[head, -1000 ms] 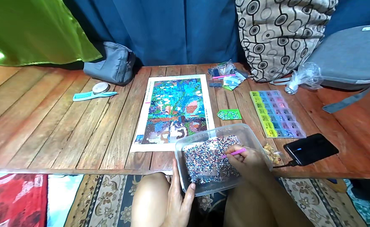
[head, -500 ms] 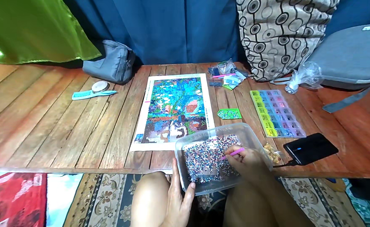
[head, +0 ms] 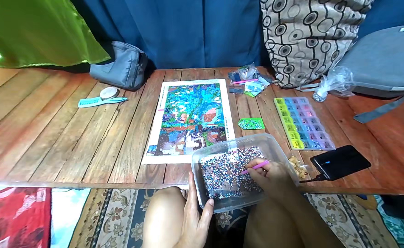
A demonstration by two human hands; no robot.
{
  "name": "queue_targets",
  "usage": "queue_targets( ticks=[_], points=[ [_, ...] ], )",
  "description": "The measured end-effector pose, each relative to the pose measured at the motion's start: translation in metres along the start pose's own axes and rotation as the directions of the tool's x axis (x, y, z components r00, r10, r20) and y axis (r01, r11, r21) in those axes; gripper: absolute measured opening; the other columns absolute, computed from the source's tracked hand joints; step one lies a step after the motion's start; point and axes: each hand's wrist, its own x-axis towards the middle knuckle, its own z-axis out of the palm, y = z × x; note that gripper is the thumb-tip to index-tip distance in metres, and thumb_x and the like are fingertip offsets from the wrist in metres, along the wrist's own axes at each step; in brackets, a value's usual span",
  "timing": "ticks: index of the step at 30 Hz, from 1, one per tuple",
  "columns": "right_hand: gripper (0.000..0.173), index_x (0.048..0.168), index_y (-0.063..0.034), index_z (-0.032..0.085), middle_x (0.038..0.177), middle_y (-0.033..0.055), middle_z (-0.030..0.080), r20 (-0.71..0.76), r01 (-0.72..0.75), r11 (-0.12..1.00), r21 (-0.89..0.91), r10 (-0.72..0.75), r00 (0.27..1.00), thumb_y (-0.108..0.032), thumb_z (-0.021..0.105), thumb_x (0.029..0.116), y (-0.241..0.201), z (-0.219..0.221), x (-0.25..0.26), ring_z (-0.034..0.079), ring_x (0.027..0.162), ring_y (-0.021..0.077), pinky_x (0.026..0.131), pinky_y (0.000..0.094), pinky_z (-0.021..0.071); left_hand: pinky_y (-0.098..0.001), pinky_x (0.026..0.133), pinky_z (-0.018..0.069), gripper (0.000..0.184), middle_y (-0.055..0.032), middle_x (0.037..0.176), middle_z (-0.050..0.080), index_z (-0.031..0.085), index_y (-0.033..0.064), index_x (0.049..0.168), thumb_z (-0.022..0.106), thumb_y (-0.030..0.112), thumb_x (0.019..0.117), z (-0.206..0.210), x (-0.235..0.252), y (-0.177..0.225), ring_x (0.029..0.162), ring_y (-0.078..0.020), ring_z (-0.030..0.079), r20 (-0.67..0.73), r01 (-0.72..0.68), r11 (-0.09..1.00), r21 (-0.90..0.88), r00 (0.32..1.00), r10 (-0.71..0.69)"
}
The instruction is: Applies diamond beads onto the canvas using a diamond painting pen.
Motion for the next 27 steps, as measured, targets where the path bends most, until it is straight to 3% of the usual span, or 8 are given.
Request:
queue_targets(
  ticks=[3, 6, 12, 17, 23, 27],
  points=[
    [0.007, 0.082, -0.0073, 0.071, 0.062, -0.0014, 0.054, -0.002, -0.007, 1.0, 0.012, 0.007, 1.0, -0.008, 0.067, 0.087, 0.001, 0.0, 0.0, 0.048, 0.056, 0.008, 0.054, 0.0281, 0.0415, -0.0223, 0.117, 0.0322, 0.084, -0.0348, 0.157, 0.03, 0.015, -0.0175, 0.154, 0.05, 0.036, 0.0994, 0.0, 0.0, -0.001, 0.144, -0.0132, 0.043, -0.004, 0.001, 1.0, -0.007, 1.0, -0.001],
    [0.006, 0.084, -0.0059, 0.072, 0.063, 0.0001, 0.057, -0.008, -0.011, 1.0, 0.025, 0.011, 1.0, -0.007, 0.067, 0.0881, 0.0, -0.001, 0.0, 0.05, 0.056, 0.0089, 0.054, 0.0293, 0.043, -0.0241, 0.119, 0.0285, 0.085, -0.0355, 0.158, 0.028, 0.016, -0.0183, 0.153, 0.05, 0.038, 0.0998, 0.001, 0.0, -0.001, 0.147, -0.0155, 0.039, -0.002, -0.009, 1.0, -0.002, 1.0, 0.009],
    [0.007, 0.084, -0.0067, 0.072, 0.061, -0.0035, 0.054, -0.02, -0.048, 0.995, 0.083, 0.05, 0.999, -0.008, 0.067, 0.0885, 0.0, -0.002, 0.001, 0.045, 0.053, 0.0029, 0.052, 0.0222, 0.039, -0.0229, 0.119, 0.029, 0.084, -0.0362, 0.158, 0.028, 0.016, -0.0191, 0.153, 0.05, 0.036, 0.0994, 0.001, 0.001, -0.001, 0.147, -0.0147, 0.039, -0.002, -0.007, 1.0, -0.009, 1.0, 0.007],
    [0.007, 0.087, -0.0064, 0.071, 0.062, -0.0041, 0.06, 0.009, -0.126, 0.96, 0.25, 0.128, 0.992, -0.008, 0.065, 0.0886, 0.003, -0.004, 0.004, 0.053, 0.052, -0.0011, 0.051, 0.0172, 0.046, -0.0228, 0.12, 0.0264, 0.084, -0.0372, 0.157, 0.028, 0.016, -0.0213, 0.151, 0.05, 0.035, 0.0999, 0.001, 0.002, 0.0, 0.148, -0.0153, 0.037, 0.001, -0.018, 1.0, -0.014, 1.0, 0.018],
    [0.009, 0.09, -0.0053, 0.069, 0.067, -0.0045, 0.067, 0.098, -0.27, 0.823, 0.499, 0.256, 0.962, -0.005, 0.06, 0.0875, -0.001, -0.013, 0.012, 0.065, 0.056, 0.0025, 0.055, 0.019, 0.0564, -0.0274, 0.121, 0.0263, 0.082, -0.0398, 0.156, 0.027, 0.016, -0.024, 0.15, 0.051, 0.031, 0.1004, 0.001, 0.002, 0.002, 0.149, -0.0227, 0.036, 0.032, -0.007, 1.0, -0.01, 0.999, 0.007],
    [0.012, 0.088, -0.0069, 0.068, 0.068, -0.0028, 0.071, 0.105, -0.206, 0.707, 0.676, 0.185, 0.977, -0.004, 0.057, 0.0877, -0.009, -0.013, 0.028, 0.068, 0.057, 0.0057, 0.055, 0.0205, 0.0582, -0.0322, 0.123, 0.025, 0.079, -0.0417, 0.156, 0.023, 0.012, -0.0246, 0.15, 0.052, 0.022, 0.0997, -0.002, 0.004, 0.01, 0.151, -0.0285, 0.033, 0.068, 0.009, 0.998, -0.062, 0.998, -0.005]
  ],
)
